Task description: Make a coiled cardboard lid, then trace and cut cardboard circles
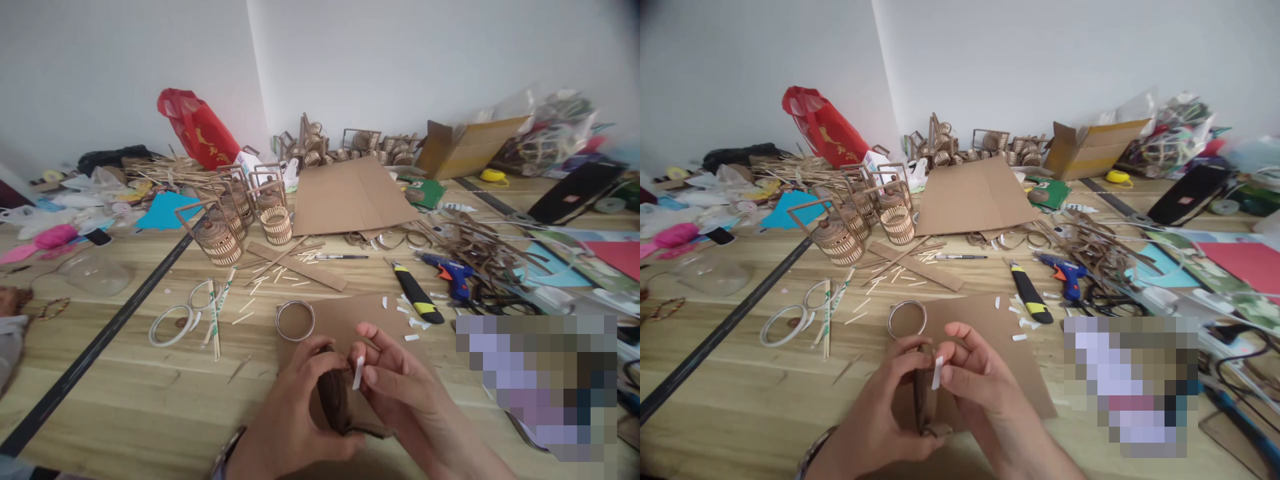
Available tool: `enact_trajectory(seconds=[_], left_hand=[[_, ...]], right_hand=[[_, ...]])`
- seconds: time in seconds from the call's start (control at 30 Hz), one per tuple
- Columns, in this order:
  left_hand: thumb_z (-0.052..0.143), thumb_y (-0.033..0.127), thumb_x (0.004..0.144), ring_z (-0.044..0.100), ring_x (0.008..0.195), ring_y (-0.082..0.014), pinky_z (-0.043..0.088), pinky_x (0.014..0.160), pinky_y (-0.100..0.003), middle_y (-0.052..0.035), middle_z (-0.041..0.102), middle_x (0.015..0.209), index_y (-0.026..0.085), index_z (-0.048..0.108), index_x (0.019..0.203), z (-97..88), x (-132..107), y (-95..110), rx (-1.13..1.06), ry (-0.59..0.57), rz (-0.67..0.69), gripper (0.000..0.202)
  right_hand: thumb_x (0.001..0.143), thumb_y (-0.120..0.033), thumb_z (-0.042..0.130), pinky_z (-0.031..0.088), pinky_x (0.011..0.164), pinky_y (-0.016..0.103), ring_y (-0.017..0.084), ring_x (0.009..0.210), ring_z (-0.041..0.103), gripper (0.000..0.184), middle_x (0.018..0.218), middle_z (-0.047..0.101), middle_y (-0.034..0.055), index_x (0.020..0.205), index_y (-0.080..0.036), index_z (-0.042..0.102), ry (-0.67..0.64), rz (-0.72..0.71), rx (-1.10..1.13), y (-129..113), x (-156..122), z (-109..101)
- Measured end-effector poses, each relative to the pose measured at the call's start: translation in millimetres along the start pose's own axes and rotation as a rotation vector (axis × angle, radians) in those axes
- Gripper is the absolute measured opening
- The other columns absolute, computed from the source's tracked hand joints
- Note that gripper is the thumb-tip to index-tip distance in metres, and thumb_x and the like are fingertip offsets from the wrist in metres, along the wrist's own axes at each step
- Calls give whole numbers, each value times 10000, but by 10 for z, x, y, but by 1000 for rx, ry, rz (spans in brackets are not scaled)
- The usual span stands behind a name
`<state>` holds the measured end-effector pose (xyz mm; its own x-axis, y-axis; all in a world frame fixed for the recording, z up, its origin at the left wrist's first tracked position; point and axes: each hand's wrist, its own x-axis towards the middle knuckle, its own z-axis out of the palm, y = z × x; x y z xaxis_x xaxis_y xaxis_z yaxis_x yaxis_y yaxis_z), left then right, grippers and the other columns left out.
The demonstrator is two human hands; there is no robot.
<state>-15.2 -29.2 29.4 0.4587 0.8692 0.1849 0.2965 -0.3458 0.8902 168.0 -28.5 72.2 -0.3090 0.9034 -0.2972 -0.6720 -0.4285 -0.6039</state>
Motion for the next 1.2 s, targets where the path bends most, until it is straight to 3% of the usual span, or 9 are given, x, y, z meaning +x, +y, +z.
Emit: enact_trajectory(seconds=[0.2,0.33,0.9,1.2], left_hand=[[931,289,570,486,1323,-356,486,1056,-486,-90,503,1357,307,559,1284,3,32,-11,10,-23,47,805],[927,304,581,472,1338,-364,468,1073,-513,-94,485,1390,325,552,1304,1,31,-18,36,-40,7,815],[878,34,503,541,1257,-266,485,1038,-377,-30,484,1358,333,503,1240,90,1,12,23,-5,52,879],[864,24,463,566,1226,-274,503,1020,-366,-43,509,1357,295,564,1196,130,-6,62,18,-1,-1,837]], right_hand=[[637,-132,927,455,719,205,105,722,607,475,801,675,-26,1032,-219,679,16,35,29,13,-9,19],[651,-126,926,460,722,187,87,723,616,476,806,681,-29,1049,-211,678,-6,45,25,31,-1,-5],[676,-135,909,497,740,220,126,761,639,445,847,664,-12,1043,-235,679,2,-61,-9,175,1,-56],[643,-205,951,471,659,173,90,712,605,435,808,671,-30,997,-242,702,30,-162,15,259,17,-19]])
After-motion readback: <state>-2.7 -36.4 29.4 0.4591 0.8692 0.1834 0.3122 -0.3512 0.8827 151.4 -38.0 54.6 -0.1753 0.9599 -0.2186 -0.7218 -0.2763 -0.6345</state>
